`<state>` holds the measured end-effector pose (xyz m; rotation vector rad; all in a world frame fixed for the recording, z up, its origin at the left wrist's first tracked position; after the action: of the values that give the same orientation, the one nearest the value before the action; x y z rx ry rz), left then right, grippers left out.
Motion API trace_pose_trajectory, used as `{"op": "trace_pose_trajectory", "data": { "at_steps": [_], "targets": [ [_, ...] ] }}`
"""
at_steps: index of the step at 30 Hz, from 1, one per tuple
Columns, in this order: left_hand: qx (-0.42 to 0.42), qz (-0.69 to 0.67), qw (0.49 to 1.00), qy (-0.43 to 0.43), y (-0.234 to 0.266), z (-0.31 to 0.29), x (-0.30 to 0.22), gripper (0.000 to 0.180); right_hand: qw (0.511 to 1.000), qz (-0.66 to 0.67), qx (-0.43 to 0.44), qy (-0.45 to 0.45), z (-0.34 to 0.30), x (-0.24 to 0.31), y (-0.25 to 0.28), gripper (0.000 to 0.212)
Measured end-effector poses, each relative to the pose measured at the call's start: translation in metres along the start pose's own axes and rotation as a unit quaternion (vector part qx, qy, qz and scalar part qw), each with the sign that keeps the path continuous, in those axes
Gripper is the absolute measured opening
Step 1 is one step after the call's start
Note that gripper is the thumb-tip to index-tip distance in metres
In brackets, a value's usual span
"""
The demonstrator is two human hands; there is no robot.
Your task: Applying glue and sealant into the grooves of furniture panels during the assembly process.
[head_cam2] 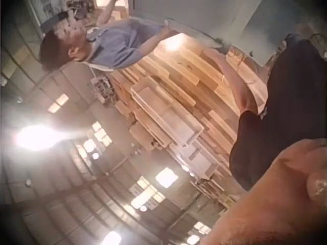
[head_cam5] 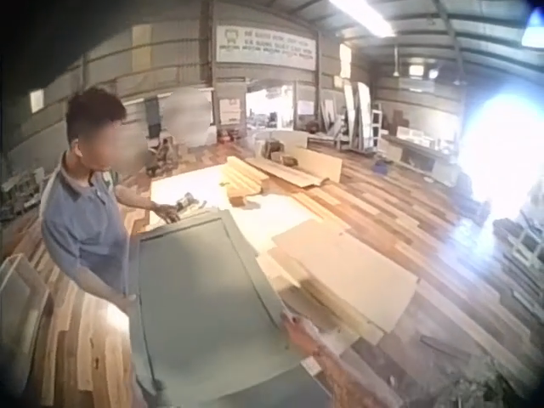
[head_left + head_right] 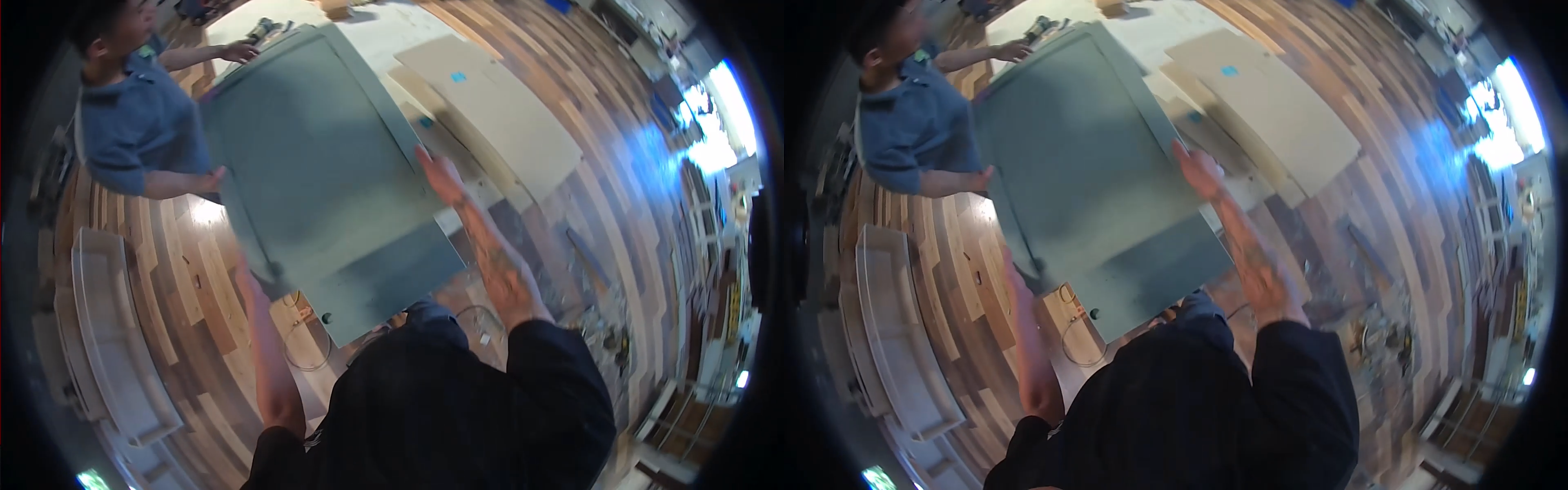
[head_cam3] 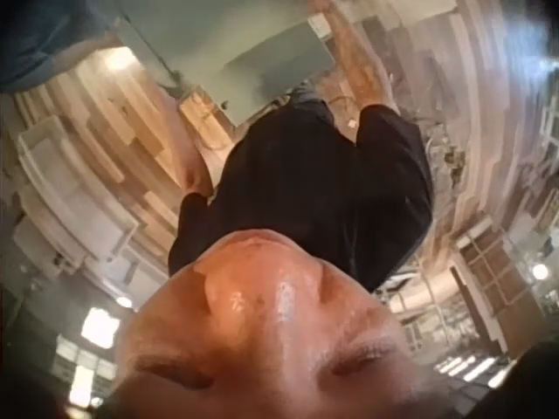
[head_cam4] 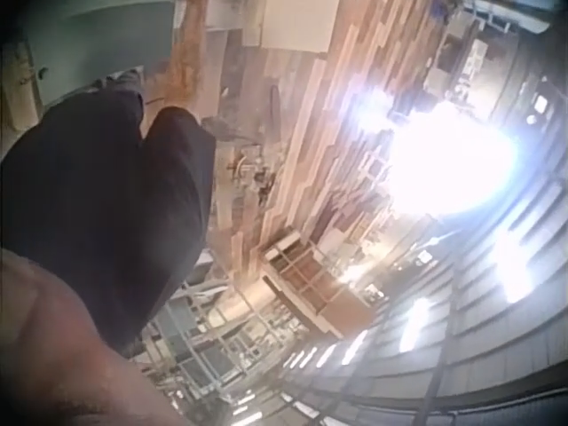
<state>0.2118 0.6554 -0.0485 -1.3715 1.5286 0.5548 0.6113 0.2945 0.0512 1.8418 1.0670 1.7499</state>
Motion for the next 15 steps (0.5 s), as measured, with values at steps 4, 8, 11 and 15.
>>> {"op": "trace_pose_trajectory", "data": {
  "at_steps": [4, 8, 11, 15],
  "targets": [
    [0.058, 0.027, 0.998, -0.008, -0.049, 0.016, -0.063, 0.057, 0.989, 0.14, 0.051, 0.027, 0.074, 0.055, -0.019, 0.083],
    [-0.018, -0.018, 0.999, 0.036, -0.055, 0.043, -0.07, 0.052, 0.984, 0.141, -0.011, 0.108, 0.147, 0.102, -0.042, 0.081],
    [0.042, -0.062, 0.996, 0.04, -0.075, 0.065, -0.014, 0.046, 0.968, 0.122, -0.014, 0.221, 0.194, 0.09, -0.019, 0.065],
    [0.011, 0.231, 0.968, -0.092, 0.179, 0.037, 0.046, 0.028, 0.929, 0.323, 0.107, 0.145, 0.078, 0.132, -0.09, 0.048]
  ]
}}
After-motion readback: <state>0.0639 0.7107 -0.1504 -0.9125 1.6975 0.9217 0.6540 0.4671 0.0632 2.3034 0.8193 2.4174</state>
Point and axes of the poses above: each hand's wrist, its own z-axis towards the middle knuckle, its own y-axis out of the back of the hand, x = y × z, the point moved 7 cm from there along z, towards the middle knuckle, and after that the axes turned 10 degrees about -x, right-handed, at the moved point
